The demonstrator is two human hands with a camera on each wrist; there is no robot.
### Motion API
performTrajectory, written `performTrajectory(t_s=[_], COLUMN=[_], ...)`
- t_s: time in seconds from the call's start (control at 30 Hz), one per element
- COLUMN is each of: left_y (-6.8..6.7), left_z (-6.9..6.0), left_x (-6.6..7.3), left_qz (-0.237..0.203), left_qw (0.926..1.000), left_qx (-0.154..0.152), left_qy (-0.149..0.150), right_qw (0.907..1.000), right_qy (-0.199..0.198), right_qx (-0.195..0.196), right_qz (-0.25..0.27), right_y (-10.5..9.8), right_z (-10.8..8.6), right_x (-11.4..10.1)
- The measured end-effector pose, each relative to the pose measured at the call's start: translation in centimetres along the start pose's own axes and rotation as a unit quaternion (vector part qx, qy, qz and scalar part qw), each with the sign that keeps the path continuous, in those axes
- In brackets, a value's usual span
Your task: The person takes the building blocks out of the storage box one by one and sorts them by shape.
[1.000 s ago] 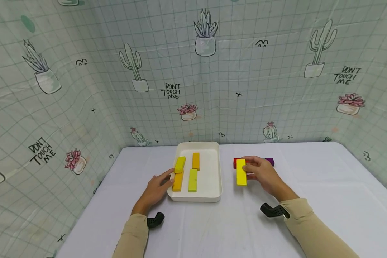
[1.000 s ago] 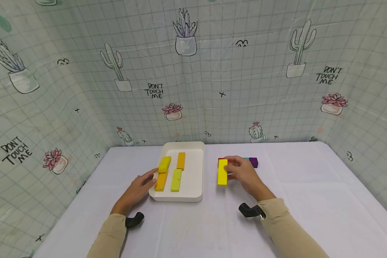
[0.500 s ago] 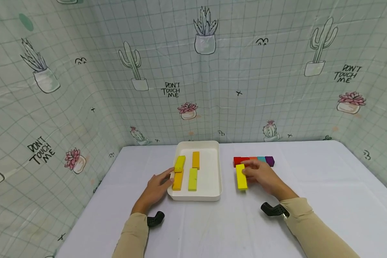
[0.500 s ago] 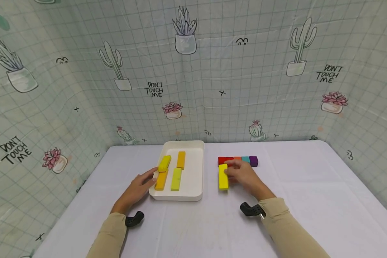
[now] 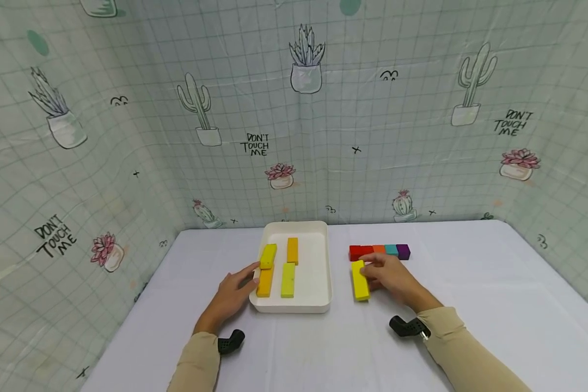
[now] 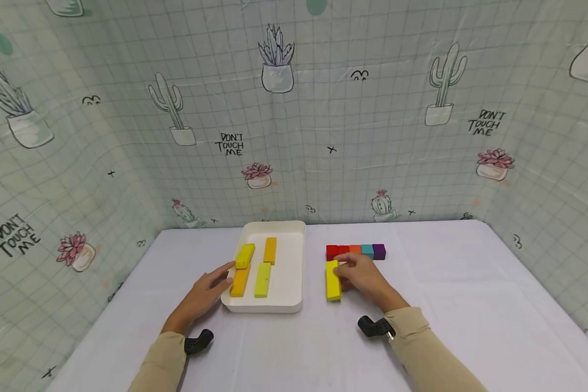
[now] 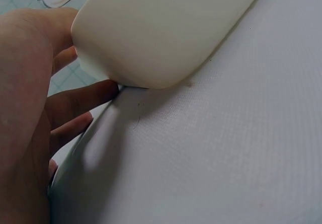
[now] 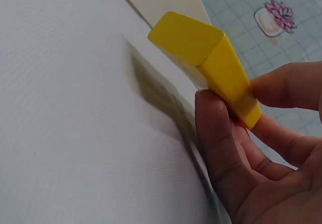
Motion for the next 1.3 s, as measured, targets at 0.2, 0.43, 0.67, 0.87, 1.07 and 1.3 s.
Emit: performTrajectory(t_s=[0.2, 0.43, 0.67, 0.87, 1.07, 1.3], left_y=[-0.12, -0.40, -0.28, -0.12, -0.03, -0.02], left_z=[0.13, 0.09, 0.17, 0.08, 0.00, 0.00], left_x=[0.18, 0.06, 0.10, 0.13, 0.12, 0.17], left_qz=[0.006, 0.003, -0.002, -0.003, -0.006, 0.000], left_qw=[1.0000, 1.0000, 1.0000, 1.0000, 0.9999, 1.0000], left_qx=[-0.002, 0.000, -0.001, -0.003, -0.004, -0.004], left_qy=[-0.005, -0.007, -0.009, -0.008, -0.008, -0.008], right_qw=[0.9998, 0.9983, 0.9926, 0.9912, 0.9910, 0.9881], right_qy=[-0.004, -0.024, -0.030, -0.027, -0.025, -0.022], right_qx=[-0.005, -0.015, -0.003, 0.005, 0.007, 0.016], right_qz=[-0.016, -0.051, -0.118, -0.130, -0.131, -0.151], right_y=[0.25, 0.62, 0.36, 0.17, 0.22, 0.30], right_z=[-0.27, -0.05, 0.20, 0.28, 0.24, -0.09], right_x=[-0.30, -0.44, -0.20, 0.15, 0.35, -0.03])
Point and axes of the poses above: each hand's wrist, its own z-axis towards the middle knuckle, its own y-axis out of the palm, x = y × z, the point moved 4 cm from there along z, towards the middle knuckle, and after that the axes turned 15 degrees about z, right-handed, at the moved point
